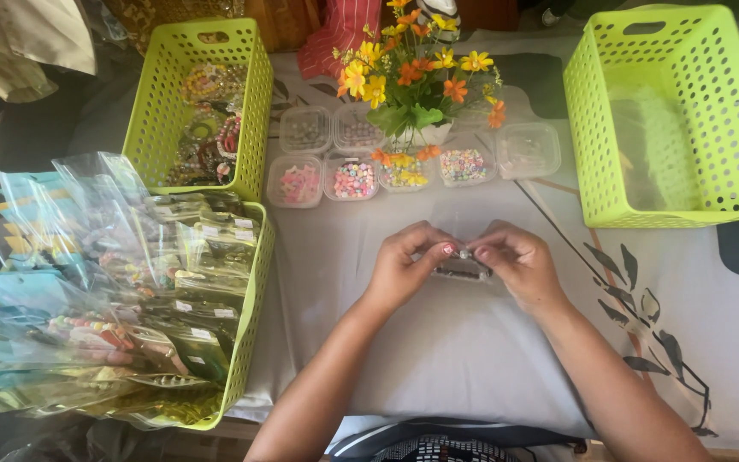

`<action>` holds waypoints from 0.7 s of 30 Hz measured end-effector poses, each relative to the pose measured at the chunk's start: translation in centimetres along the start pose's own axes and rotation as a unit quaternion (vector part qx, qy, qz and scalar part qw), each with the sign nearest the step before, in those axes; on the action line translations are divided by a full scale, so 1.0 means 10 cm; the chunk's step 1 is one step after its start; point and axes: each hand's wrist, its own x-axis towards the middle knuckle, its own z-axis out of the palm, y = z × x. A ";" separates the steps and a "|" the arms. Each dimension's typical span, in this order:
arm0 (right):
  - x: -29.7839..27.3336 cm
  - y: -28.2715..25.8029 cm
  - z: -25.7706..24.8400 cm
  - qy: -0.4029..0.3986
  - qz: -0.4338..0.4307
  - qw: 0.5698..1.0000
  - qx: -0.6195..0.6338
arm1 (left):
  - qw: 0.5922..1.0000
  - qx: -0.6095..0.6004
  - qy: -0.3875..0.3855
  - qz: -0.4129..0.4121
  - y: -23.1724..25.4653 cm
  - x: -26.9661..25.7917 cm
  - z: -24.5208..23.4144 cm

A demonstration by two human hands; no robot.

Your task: The recorder is seen putting jewelry and accessories into small plastic bags and organizing them into baskets.

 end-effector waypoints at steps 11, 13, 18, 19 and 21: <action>0.01 -0.07 0.05 -0.003 -0.013 0.997 -0.081 | 1.000 -0.007 0.010 0.010 0.04 0.02 -0.02; 0.01 -0.11 0.06 -0.017 -0.020 0.993 -0.118 | 1.000 -0.011 0.021 -0.013 -0.03 0.01 -0.01; -0.01 0.01 0.01 -0.024 -0.028 0.998 -0.053 | 0.994 -0.104 -0.012 -0.045 -0.03 -0.03 -0.01; -0.02 0.03 0.00 -0.023 -0.028 0.998 -0.053 | 0.993 -0.104 -0.012 -0.045 0.04 -0.01 -0.01; -0.02 0.08 -0.03 0.021 0.003 0.999 -0.027 | 0.999 0.015 -0.027 -0.026 0.19 0.03 -0.02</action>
